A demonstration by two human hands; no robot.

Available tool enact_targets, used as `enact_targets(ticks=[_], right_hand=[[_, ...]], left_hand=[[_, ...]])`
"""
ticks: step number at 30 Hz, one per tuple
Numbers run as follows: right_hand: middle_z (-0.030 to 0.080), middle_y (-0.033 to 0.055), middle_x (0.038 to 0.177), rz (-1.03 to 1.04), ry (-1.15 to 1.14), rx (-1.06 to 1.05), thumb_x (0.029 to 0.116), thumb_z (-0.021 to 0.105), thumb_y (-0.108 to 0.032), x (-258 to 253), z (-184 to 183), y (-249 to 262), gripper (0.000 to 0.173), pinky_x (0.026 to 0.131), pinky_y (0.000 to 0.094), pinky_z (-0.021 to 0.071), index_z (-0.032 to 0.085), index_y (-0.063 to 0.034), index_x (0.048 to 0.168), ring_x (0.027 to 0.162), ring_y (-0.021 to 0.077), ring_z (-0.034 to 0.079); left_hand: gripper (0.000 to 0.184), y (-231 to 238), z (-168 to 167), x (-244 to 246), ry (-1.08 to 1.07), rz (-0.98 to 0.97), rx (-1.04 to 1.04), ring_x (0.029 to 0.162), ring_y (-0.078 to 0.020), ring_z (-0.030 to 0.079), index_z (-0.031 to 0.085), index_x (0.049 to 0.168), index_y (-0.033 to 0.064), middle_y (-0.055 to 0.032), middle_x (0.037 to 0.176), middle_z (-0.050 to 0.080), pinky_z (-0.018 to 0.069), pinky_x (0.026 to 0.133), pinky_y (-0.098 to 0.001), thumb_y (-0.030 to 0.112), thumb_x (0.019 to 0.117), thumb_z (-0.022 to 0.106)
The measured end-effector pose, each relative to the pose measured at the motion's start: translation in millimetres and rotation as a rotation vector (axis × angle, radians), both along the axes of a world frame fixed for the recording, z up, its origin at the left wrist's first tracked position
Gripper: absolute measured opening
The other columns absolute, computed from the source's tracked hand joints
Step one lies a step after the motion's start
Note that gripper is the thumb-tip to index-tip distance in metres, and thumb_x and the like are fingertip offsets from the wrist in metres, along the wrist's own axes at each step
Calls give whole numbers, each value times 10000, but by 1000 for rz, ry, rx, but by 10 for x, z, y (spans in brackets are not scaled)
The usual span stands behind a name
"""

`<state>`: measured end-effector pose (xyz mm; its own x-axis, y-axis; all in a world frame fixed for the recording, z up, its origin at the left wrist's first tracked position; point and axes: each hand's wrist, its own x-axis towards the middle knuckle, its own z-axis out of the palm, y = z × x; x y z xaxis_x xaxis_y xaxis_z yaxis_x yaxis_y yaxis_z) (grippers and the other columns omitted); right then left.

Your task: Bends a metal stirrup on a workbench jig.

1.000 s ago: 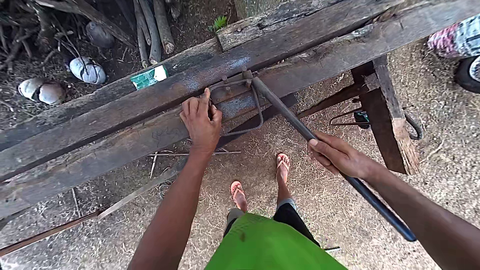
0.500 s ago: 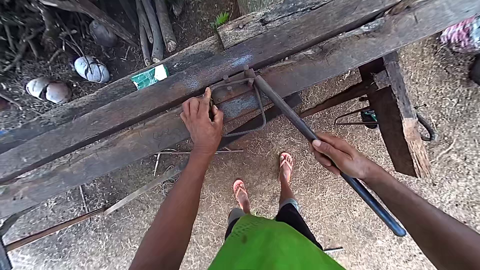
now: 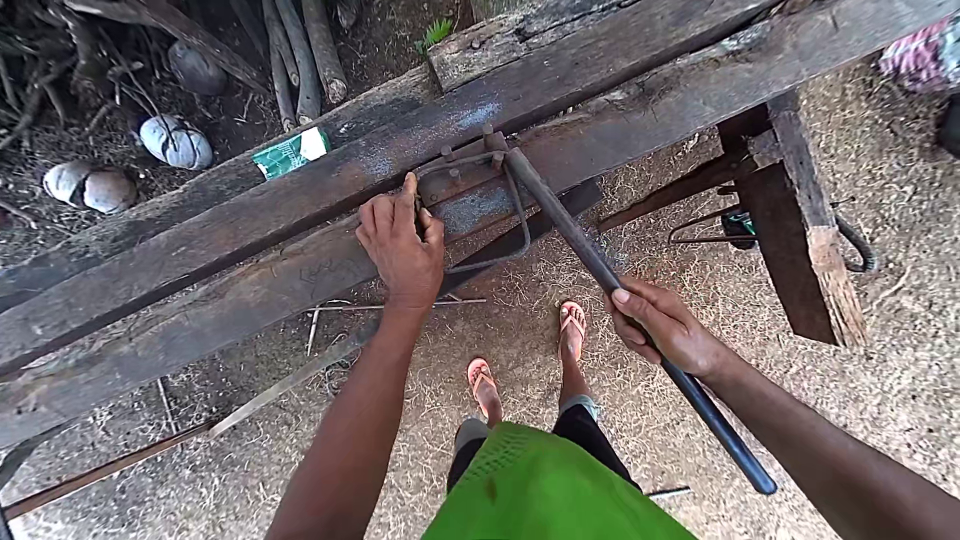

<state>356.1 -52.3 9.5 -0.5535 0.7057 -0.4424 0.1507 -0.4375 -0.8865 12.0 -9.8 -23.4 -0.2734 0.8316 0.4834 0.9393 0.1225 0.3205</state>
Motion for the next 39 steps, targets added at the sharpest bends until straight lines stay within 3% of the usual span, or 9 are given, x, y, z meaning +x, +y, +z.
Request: enact_targets(ticks=[12,24,39], right_hand=[[438,-58,580,-281,71,-41,1097,356,-382,-776,-117,-640,326,369,204,393,528,-114,1028,405,56,423],[423,-53,575,-502,139,14,1109,308,-352,-1569,-246,-943,337,371,212,396,493,-86,1016,402,58,413],[436,-25,588,-598,203,25,1112,313,-290,-1955,-258,-981,314,390,236,428,499,-49,1038,410,81,433]], left_hand=[[430,1,-9,33,0,35,-2,1100,-355,574,646,1404,151,-146,1061,647,408,913,-502,191,994,521],[453,-11,47,55,-12,23,-48,1148,-366,559,610,1439,169,-150,1104,638,400,924,-512,196,998,514],[443,0,68,45,0,28,-47,1132,-349,569,620,1431,172,-143,1103,641,417,899,-506,206,1005,502]])
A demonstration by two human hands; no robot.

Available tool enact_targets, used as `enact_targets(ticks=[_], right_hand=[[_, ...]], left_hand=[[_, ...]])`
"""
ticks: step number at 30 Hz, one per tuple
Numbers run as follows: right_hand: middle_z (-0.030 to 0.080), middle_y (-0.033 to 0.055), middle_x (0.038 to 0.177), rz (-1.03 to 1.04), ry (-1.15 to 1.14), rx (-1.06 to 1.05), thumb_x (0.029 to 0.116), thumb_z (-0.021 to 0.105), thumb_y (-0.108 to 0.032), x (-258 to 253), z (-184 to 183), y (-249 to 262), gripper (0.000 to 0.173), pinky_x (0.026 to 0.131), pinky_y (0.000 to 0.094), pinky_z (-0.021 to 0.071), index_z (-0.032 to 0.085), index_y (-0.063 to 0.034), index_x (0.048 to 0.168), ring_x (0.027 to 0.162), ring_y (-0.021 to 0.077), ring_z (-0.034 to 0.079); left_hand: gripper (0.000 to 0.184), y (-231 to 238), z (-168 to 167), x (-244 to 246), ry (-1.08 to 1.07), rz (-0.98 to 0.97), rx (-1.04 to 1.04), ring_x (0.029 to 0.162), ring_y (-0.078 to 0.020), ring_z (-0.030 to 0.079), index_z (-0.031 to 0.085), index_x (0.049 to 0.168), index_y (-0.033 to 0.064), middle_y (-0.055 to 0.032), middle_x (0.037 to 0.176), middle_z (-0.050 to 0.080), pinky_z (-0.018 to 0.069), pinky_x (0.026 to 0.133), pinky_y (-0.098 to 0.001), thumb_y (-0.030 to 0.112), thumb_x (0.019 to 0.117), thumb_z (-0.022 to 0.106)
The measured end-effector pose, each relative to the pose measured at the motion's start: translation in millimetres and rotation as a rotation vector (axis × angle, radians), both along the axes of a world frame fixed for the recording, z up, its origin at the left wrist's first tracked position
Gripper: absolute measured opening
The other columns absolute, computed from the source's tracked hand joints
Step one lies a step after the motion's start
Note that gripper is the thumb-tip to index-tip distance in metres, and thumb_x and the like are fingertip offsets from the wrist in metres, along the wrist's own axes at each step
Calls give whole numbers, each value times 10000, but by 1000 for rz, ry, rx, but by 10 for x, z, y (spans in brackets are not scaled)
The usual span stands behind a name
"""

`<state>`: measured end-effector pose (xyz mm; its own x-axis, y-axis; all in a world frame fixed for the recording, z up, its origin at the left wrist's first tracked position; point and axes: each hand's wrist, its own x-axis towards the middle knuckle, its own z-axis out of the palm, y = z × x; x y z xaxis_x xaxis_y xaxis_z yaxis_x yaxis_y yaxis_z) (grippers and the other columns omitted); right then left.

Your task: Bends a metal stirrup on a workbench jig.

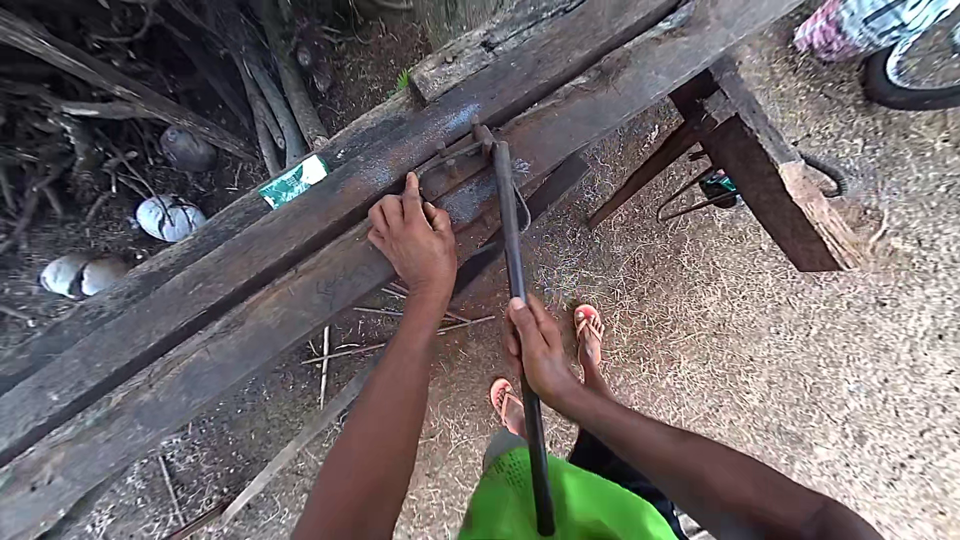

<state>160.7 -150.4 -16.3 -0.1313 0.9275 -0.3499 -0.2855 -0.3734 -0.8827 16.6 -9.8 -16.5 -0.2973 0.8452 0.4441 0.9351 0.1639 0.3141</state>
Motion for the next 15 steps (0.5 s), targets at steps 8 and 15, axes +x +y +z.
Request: enact_targets(ticks=[8,15], right_hand=[[447,8,616,121,-104,-26,1129,321,-347,172,41,65,370,456,272,462,525,-40,1107,452,109,462],[468,3,664,445,-580,51,1078,411,-479,2119,161,-302,431,468,324,462,569,-100,1209,485,133,474]], left_hand=[[454,-8,87,-24,-37,-52,-53,1209,-416,550,608,1436,132,-207,1207,640,416,941,-590,223,1006,494],[447,-1,58,-18,-45,-45,-47,1214,-426,555,619,1427,142,-212,1210,650,427,950,-604,258,1014,495]])
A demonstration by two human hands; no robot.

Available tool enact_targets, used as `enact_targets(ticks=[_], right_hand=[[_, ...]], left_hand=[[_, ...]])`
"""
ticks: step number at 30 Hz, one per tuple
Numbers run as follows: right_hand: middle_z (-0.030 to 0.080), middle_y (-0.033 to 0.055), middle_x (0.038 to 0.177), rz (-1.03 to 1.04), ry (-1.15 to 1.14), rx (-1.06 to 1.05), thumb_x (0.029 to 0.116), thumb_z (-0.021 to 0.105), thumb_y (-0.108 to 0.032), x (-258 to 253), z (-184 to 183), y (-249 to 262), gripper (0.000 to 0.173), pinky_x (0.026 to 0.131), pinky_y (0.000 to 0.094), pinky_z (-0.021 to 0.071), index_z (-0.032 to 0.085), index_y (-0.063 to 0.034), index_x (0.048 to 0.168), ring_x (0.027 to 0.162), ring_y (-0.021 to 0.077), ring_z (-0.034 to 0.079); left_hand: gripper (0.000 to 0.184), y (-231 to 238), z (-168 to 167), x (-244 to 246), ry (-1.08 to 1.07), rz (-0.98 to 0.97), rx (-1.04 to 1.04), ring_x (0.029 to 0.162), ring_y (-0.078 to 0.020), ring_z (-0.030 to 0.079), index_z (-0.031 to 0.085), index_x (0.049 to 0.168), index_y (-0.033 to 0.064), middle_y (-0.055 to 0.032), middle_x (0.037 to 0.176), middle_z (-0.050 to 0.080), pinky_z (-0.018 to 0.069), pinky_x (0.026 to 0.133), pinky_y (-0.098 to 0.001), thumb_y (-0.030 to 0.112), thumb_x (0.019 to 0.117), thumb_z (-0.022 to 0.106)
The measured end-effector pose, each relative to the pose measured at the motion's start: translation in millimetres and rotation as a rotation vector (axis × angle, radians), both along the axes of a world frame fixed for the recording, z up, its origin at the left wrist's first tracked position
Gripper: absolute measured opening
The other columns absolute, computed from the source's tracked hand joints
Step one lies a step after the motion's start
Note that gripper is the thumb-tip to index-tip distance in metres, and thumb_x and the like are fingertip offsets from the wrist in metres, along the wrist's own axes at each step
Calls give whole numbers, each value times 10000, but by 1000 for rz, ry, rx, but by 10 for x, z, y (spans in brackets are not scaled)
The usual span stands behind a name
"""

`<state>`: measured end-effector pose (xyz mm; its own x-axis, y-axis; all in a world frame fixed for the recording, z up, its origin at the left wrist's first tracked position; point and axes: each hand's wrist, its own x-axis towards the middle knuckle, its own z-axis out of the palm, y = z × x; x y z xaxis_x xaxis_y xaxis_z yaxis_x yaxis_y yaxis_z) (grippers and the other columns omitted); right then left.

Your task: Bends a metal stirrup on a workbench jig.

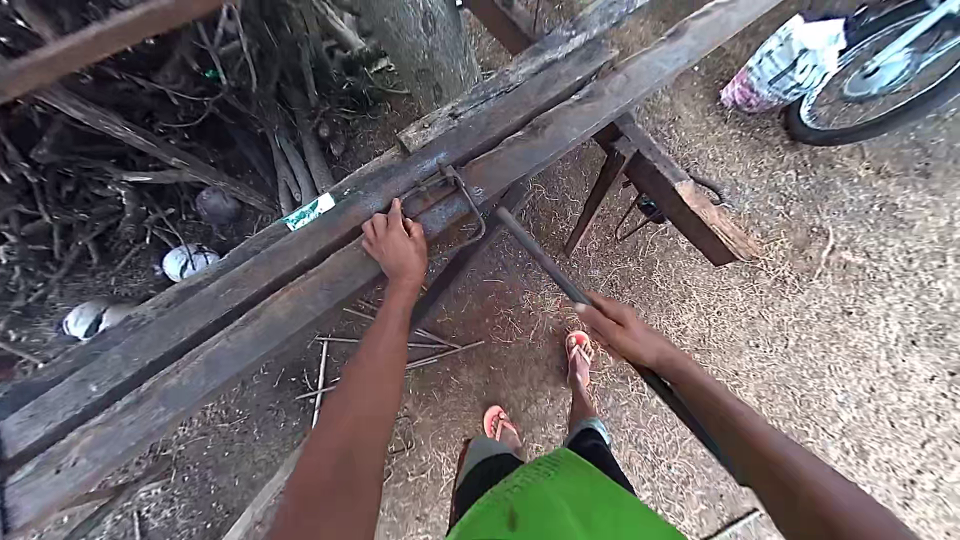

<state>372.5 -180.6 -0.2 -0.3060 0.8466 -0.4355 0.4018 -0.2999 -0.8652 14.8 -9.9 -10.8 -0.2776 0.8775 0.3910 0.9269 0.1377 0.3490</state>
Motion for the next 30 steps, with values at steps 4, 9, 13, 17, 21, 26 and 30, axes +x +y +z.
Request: enact_targets(ticks=[4,9,13,17,21,26,30], right_hand=[[506,30,686,7,-298,23,1049,407,-548,717,-40,-611,493,506,385,488,577,-97,1154,518,170,521],[543,33,645,6,-483,73,1031,414,-583,989,-49,-1012,527,511,420,502,617,-107,1128,518,184,560],[554,48,639,28,-497,84,1028,426,-583,1051,-27,-918,534,518,449,505,625,-96,1117,527,209,574],[557,41,621,30,-473,173,1013,423,-596,1279,60,-541,565,488,442,503,638,-84,1119,498,199,567],[544,40,615,18,-416,250,1013,415,-606,1587,158,-71,591,470,441,486,639,-73,1140,487,194,547],[540,35,624,57,-339,237,1017,430,-600,1900,418,478,583,465,417,495,623,-71,1172,479,175,541],[547,54,610,156,-306,297,1020,448,-559,2004,550,870,557,461,435,490,631,-49,1149,474,196,545]], left_hand=[[473,-63,101,-15,-119,-23,-33,1224,-453,549,583,1456,100,-260,1231,634,416,999,-619,233,1004,555],[416,-571,394,275,-71,-218,-60,1257,-456,548,581,1408,41,-266,1310,594,440,1059,-619,245,1054,510],[440,-551,194,585,30,-418,-253,1256,-445,567,615,1377,33,-251,1299,623,441,1068,-612,298,1025,612],[354,-373,324,647,-12,-477,-456,1080,-392,693,688,1235,22,-215,1159,707,532,957,-600,304,1074,545],[394,-38,1274,590,-5,-372,-320,1036,-411,705,692,1236,19,-224,1118,721,536,920,-646,327,1095,490],[453,934,2539,235,-85,-235,-105,1035,-379,675,642,1317,13,-248,1160,690,506,959,-594,344,1110,414],[381,1126,3216,268,-111,-251,49,784,-173,605,690,1192,31,-118,992,692,505,782,-407,297,1102,432]])
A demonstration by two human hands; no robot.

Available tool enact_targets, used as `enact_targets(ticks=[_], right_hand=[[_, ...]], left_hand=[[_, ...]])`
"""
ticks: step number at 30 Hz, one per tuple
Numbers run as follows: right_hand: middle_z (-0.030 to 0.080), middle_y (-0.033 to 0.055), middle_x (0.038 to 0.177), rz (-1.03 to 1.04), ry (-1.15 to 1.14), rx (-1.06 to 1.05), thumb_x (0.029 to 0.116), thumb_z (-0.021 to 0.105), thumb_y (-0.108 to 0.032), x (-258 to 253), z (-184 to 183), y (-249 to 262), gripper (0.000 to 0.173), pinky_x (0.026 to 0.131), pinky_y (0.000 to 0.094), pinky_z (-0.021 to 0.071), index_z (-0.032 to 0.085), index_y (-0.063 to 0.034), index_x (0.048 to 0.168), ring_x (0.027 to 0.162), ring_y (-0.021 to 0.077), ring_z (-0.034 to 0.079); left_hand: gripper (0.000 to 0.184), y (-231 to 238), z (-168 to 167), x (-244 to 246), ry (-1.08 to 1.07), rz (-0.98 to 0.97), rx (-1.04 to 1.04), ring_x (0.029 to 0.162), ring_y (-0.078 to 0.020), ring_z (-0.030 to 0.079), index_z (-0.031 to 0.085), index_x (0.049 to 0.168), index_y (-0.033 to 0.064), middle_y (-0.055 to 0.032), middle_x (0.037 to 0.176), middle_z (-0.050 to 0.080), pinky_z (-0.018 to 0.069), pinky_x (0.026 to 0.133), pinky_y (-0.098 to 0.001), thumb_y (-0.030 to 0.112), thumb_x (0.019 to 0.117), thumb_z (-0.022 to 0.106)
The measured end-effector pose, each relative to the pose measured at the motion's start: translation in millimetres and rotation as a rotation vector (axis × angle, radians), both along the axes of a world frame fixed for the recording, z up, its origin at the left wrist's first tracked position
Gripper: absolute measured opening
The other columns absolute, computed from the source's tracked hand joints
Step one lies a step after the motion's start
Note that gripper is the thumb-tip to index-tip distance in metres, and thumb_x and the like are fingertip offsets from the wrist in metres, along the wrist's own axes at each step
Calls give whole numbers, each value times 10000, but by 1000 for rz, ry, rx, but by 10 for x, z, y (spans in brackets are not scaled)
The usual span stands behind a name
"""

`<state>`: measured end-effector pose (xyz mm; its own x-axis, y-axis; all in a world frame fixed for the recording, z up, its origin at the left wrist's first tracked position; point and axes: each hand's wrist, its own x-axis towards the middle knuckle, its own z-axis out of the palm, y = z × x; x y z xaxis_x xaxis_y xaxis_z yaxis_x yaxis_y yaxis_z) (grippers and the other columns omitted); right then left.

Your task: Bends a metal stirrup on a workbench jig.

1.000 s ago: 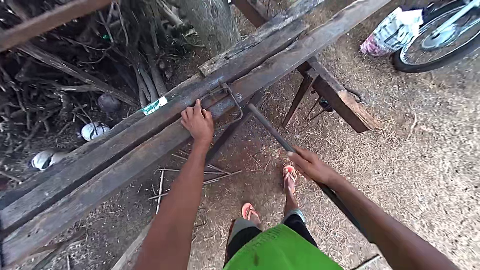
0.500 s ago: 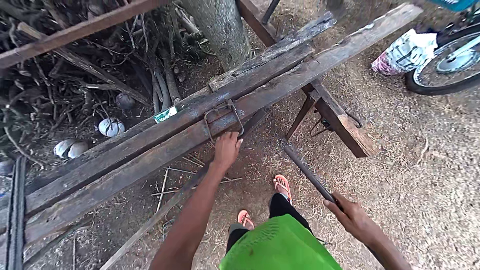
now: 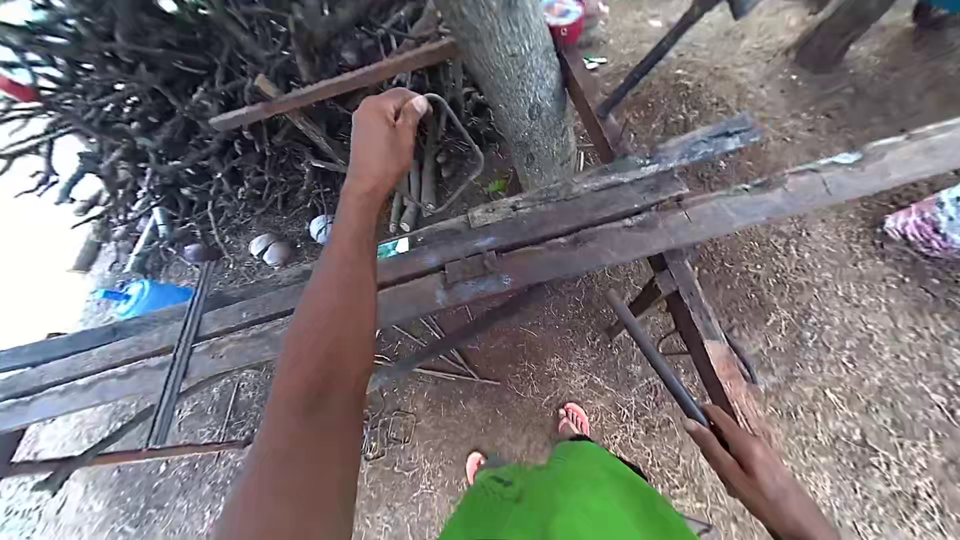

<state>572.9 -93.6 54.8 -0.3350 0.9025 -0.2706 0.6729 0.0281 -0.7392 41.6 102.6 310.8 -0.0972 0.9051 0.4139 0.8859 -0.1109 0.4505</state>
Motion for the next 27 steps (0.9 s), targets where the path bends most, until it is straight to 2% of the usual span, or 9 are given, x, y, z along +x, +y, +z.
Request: enact_targets(ticks=[3,5,7,8,14,18,22,24,27], right_hand=[[578,97,642,98,-55,36,1022,450,-551,-33,38,264,568,514,503,491,638,-32,1157,527,262,578],[593,106,662,139,-72,57,1021,453,-561,-129,60,421,576,534,532,498,645,-40,1173,556,281,592],[567,76,636,158,-60,133,1010,432,-602,-264,52,550,592,508,507,485,650,-68,1143,532,253,570],[554,57,627,165,-48,167,1004,413,-630,-341,49,611,611,495,485,483,648,-82,1138,520,230,559],[530,-1,606,206,81,234,1017,399,-615,-787,261,895,578,468,395,479,640,-100,1121,489,153,539],[503,-31,575,207,175,381,1035,399,-596,-949,587,877,578,422,309,446,636,-73,1102,447,80,495],[513,-16,586,270,308,519,1063,327,-624,-1185,784,812,630,389,285,447,598,-57,1111,433,60,492],[520,10,588,348,290,553,1070,293,-622,-1394,735,820,656,395,315,467,585,-36,1124,439,95,512],[564,70,606,469,65,460,1070,326,-558,-1756,561,862,608,470,475,508,601,-22,1156,499,249,591]], left_hand=[[337,-78,86,29,-140,29,80,703,-80,533,710,1121,48,-25,891,653,462,706,-297,277,1095,465],[328,-210,41,4,-351,97,109,606,-53,466,703,1102,60,26,775,577,423,609,-248,275,1103,456],[339,-399,-57,34,-621,197,127,494,-48,370,678,1118,87,57,666,464,336,470,-216,319,1111,432],[351,-504,-127,78,-747,243,137,468,-46,346,665,1138,99,66,643,436,313,439,-210,346,1114,418],[347,-902,-733,500,-1281,371,347,428,-29,334,596,1090,130,92,577,361,325,413,-182,359,1132,339],[315,-1041,-969,574,-1391,397,496,438,-34,337,592,1040,163,95,572,350,328,427,-186,345,1130,351],[327,-1246,-1082,510,-1341,440,573,432,-33,352,599,1067,129,89,575,377,339,416,-183,327,1134,347],[332,-1352,-1111,466,-1336,467,586,437,-34,347,601,1054,129,88,579,378,336,420,-185,325,1133,346],[320,-1564,-1138,374,-1333,514,610,438,-35,340,600,1043,147,90,584,363,322,419,-182,327,1133,351]])
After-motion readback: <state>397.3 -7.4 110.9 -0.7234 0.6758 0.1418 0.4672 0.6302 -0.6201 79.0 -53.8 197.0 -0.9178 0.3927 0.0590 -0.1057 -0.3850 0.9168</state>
